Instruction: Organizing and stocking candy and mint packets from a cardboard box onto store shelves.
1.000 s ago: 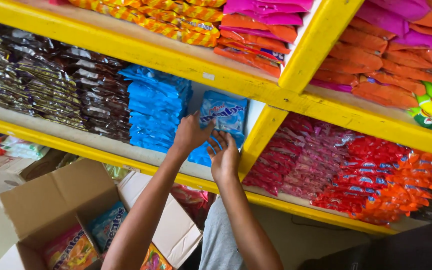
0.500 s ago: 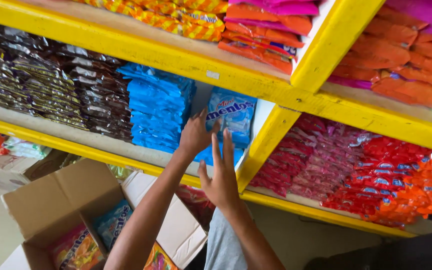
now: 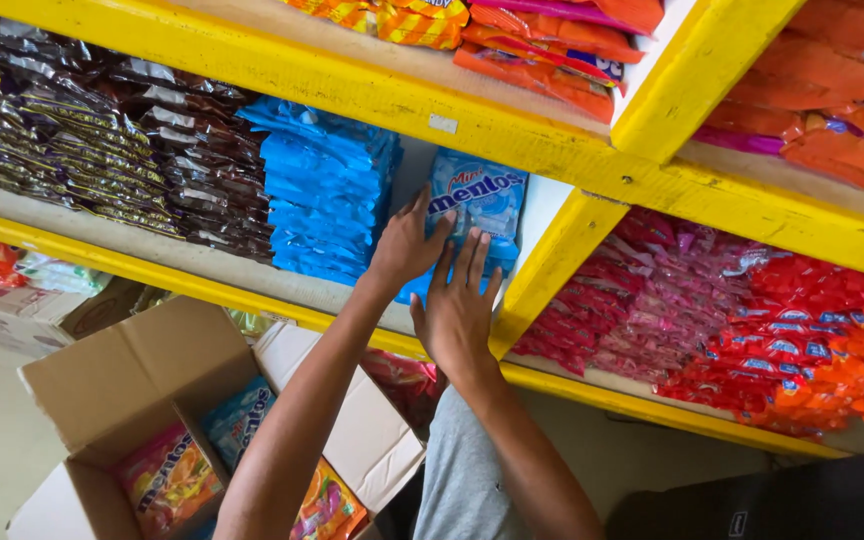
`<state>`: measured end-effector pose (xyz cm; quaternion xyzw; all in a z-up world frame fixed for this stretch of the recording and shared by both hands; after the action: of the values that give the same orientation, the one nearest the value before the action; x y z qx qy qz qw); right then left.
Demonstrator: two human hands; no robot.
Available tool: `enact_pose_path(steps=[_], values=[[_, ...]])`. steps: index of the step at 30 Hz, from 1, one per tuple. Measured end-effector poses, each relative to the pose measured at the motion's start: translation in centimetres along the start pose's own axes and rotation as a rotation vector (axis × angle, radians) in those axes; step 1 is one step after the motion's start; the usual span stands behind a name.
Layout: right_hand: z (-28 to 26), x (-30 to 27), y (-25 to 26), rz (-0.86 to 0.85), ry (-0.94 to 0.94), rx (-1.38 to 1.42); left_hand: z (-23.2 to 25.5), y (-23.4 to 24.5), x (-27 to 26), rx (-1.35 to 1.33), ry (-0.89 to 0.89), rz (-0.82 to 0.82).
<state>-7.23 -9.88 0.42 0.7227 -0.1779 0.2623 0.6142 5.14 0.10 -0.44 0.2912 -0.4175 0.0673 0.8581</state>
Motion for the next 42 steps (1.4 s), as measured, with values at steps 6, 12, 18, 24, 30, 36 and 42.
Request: enact_pose_path(steps=[6,12,18,24,30,36,42], values=[[0.4,0.0,-0.6,-0.039,-0.014,-0.066,5.9,5.6,-6.0,0.058,-0.030,0.041],[-1.1,-5.2,3.7,0.016,0.149,0.230,8.5,16.1,-19.3,0.080,0.086,-0.065],[-5.3,-13.3,-3.3,-0.715,0.241,0.566,-0.8,22.4,-39.2,0.192,0.517,-0.406],[-10.7,-17.0,-10.8,-1.030,0.429,0.310,-6.7,25.4,-54.4,0.356,1.190,-0.849],[-10.6,-22.6,-18.5,-1.221,0.477,0.080,-3.8,25.9,-49.5,0.389,0.851,-0.563],[-11.4,-22.9,-18.1,-1.252,0.456,0.037,-4.2,24.9,-49.7,0.394,0.937,-0.700],[-12.0,-23.4,-17.8,-1.177,0.494,0.135,-4.6,24.0,-48.1,0.388,0.948,-0.684]])
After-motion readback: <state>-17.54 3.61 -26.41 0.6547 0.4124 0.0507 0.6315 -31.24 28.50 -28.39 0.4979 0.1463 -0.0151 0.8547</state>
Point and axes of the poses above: each hand's wrist, its own x-axis towards the middle knuckle, its own y-axis out of the back of the hand, z = x × y, the point moved 3 cm from there along x, towards the middle knuckle, and after that the axes turned 10 degrees about -y, right-handed, at the moved point
